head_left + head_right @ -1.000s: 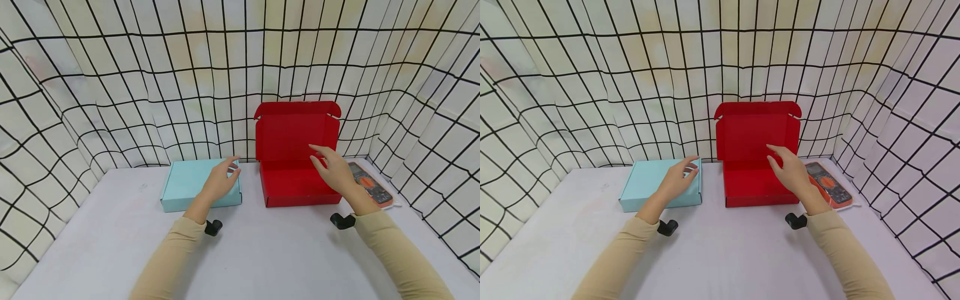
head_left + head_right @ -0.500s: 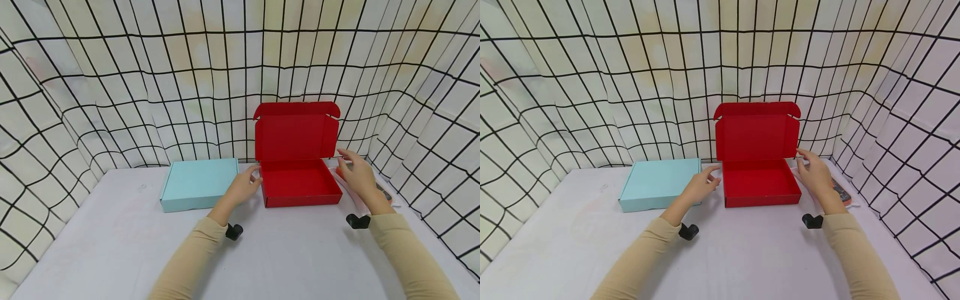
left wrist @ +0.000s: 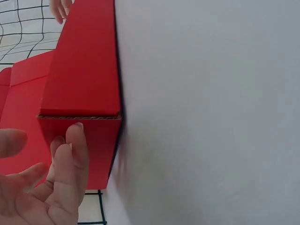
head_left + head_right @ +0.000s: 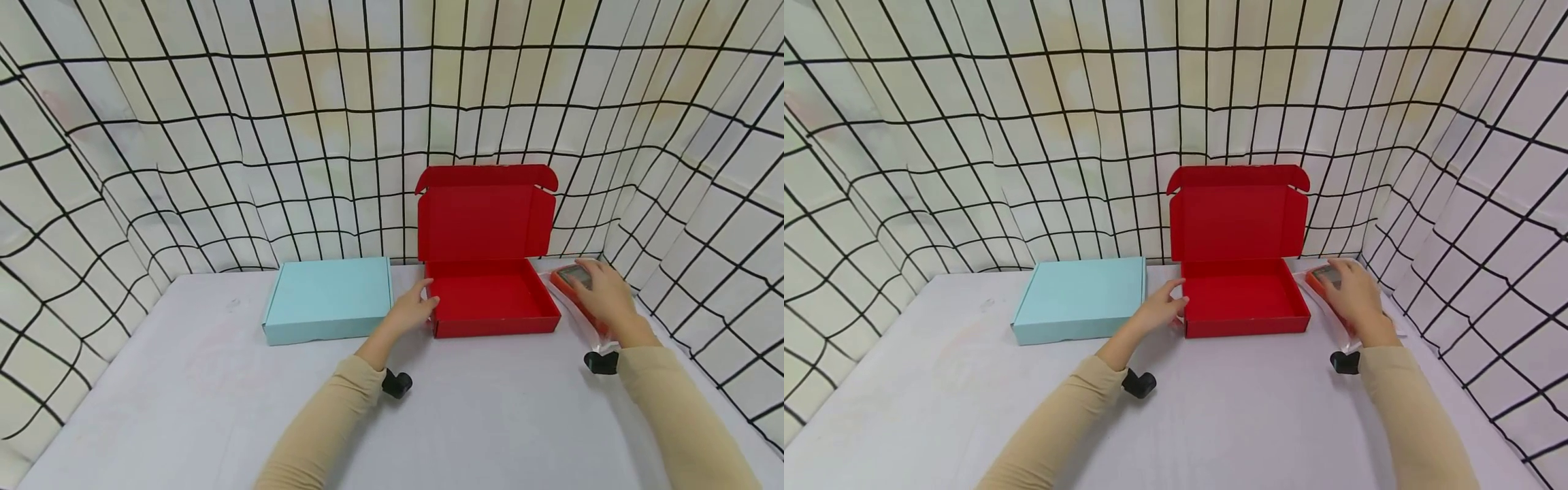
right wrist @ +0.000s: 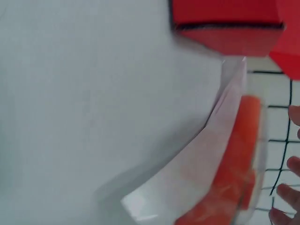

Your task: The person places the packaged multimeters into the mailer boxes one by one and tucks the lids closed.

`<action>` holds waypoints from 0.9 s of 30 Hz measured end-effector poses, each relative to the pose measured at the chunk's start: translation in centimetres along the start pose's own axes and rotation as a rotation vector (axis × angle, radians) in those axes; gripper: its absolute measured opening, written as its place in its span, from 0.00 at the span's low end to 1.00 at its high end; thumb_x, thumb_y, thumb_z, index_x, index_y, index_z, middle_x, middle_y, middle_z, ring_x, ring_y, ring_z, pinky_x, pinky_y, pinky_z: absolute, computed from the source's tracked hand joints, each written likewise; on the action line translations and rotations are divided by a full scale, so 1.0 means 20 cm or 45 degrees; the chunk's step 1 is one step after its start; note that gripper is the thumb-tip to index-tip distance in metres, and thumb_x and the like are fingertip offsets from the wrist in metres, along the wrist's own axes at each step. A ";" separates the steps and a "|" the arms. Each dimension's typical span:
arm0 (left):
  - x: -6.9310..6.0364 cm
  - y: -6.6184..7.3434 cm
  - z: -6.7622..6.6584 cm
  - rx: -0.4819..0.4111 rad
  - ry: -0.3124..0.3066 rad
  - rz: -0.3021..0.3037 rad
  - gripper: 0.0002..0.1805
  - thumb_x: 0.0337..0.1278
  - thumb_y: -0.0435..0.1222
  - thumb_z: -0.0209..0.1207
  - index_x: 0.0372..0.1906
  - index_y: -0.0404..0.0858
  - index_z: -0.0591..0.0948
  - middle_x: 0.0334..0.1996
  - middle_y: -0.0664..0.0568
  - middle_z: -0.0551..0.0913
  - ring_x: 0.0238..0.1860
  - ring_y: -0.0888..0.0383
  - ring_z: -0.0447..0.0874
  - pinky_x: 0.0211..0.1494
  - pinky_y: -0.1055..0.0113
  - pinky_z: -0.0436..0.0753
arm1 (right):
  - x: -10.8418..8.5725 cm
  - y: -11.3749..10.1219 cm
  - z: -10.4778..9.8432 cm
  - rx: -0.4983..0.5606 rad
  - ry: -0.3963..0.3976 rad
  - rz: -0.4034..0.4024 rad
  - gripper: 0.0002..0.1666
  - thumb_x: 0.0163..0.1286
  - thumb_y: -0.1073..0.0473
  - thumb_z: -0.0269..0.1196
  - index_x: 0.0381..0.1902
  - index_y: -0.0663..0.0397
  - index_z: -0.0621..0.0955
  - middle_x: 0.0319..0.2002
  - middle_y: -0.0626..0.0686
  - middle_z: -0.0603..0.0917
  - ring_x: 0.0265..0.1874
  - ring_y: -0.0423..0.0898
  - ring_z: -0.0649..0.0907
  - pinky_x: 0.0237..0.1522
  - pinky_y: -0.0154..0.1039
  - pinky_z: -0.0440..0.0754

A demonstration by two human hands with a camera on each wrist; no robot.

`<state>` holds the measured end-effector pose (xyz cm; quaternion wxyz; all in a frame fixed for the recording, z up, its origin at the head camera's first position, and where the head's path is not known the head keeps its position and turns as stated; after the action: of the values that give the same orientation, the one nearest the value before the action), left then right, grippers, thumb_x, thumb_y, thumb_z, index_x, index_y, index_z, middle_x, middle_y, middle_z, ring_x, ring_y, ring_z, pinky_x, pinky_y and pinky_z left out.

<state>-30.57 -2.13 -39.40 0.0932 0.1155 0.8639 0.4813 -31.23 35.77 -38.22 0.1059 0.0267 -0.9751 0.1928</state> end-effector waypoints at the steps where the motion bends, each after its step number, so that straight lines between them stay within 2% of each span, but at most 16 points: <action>1: 0.00 -0.01 0.01 -0.017 -0.014 -0.014 0.31 0.78 0.38 0.52 0.80 0.41 0.61 0.35 0.45 0.80 0.30 0.52 0.83 0.40 0.61 0.83 | 0.00 0.03 0.01 -0.014 -0.034 0.031 0.38 0.77 0.50 0.57 0.76 0.65 0.62 0.69 0.78 0.60 0.65 0.77 0.63 0.59 0.78 0.65; 4: 0.01 -0.03 0.03 -0.059 -0.041 -0.041 0.32 0.79 0.36 0.51 0.81 0.43 0.59 0.33 0.45 0.78 0.25 0.53 0.82 0.38 0.63 0.84 | 0.00 0.09 0.03 -0.038 -0.129 0.098 0.47 0.74 0.45 0.61 0.77 0.69 0.57 0.70 0.81 0.56 0.66 0.79 0.60 0.59 0.79 0.64; 8: 0.01 -0.03 0.04 -0.067 -0.065 -0.047 0.32 0.79 0.37 0.51 0.82 0.46 0.58 0.33 0.44 0.77 0.23 0.55 0.80 0.37 0.65 0.83 | 0.00 0.15 0.05 -0.015 -0.237 0.212 0.57 0.71 0.41 0.64 0.78 0.69 0.49 0.70 0.84 0.50 0.67 0.82 0.54 0.61 0.81 0.58; 10: 0.01 -0.03 0.04 -0.067 -0.073 -0.049 0.33 0.79 0.37 0.51 0.82 0.46 0.58 0.37 0.42 0.78 0.22 0.56 0.79 0.36 0.66 0.83 | 0.00 0.16 0.06 0.002 -0.283 0.272 0.62 0.69 0.39 0.64 0.79 0.68 0.44 0.70 0.84 0.48 0.66 0.83 0.53 0.60 0.83 0.56; 13: 0.01 -0.04 0.04 -0.081 -0.076 -0.056 0.32 0.78 0.38 0.52 0.81 0.46 0.59 0.50 0.38 0.78 0.22 0.56 0.77 0.35 0.68 0.82 | 0.00 0.17 0.07 0.008 -0.311 0.301 0.66 0.67 0.35 0.64 0.80 0.67 0.41 0.69 0.84 0.47 0.64 0.84 0.54 0.60 0.82 0.57; 16: 0.01 -0.05 0.04 -0.113 -0.073 -0.060 0.32 0.78 0.37 0.52 0.81 0.45 0.60 0.61 0.37 0.74 0.22 0.56 0.78 0.34 0.69 0.82 | 0.00 0.16 0.07 0.000 -0.311 0.284 0.64 0.67 0.35 0.64 0.80 0.65 0.43 0.68 0.83 0.48 0.62 0.83 0.56 0.57 0.81 0.62; 18: 0.01 -0.05 0.04 -0.132 -0.076 -0.066 0.32 0.78 0.37 0.52 0.81 0.46 0.60 0.64 0.36 0.72 0.23 0.57 0.78 0.34 0.69 0.81 | -0.01 0.16 0.07 -0.002 -0.306 0.273 0.62 0.68 0.36 0.64 0.80 0.64 0.45 0.67 0.84 0.50 0.61 0.82 0.57 0.56 0.80 0.64; 27: 0.01 -0.05 0.05 -0.180 -0.084 -0.086 0.33 0.78 0.38 0.52 0.81 0.47 0.59 0.63 0.38 0.73 0.24 0.56 0.79 0.36 0.68 0.83 | -0.02 0.15 0.06 -0.005 -0.298 0.240 0.58 0.70 0.38 0.62 0.81 0.63 0.48 0.65 0.85 0.53 0.59 0.82 0.58 0.53 0.80 0.66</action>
<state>-30.54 -1.81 -40.81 0.1456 0.0952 0.8277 0.5335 -31.29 38.06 -40.40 -0.0270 -0.0431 -0.9794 0.1956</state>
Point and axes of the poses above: each hand's wrist, its own x-axis towards the middle knuckle, its own z-axis out of the palm, y = z × x, the point moved 1 cm from there along x, towards the middle knuckle
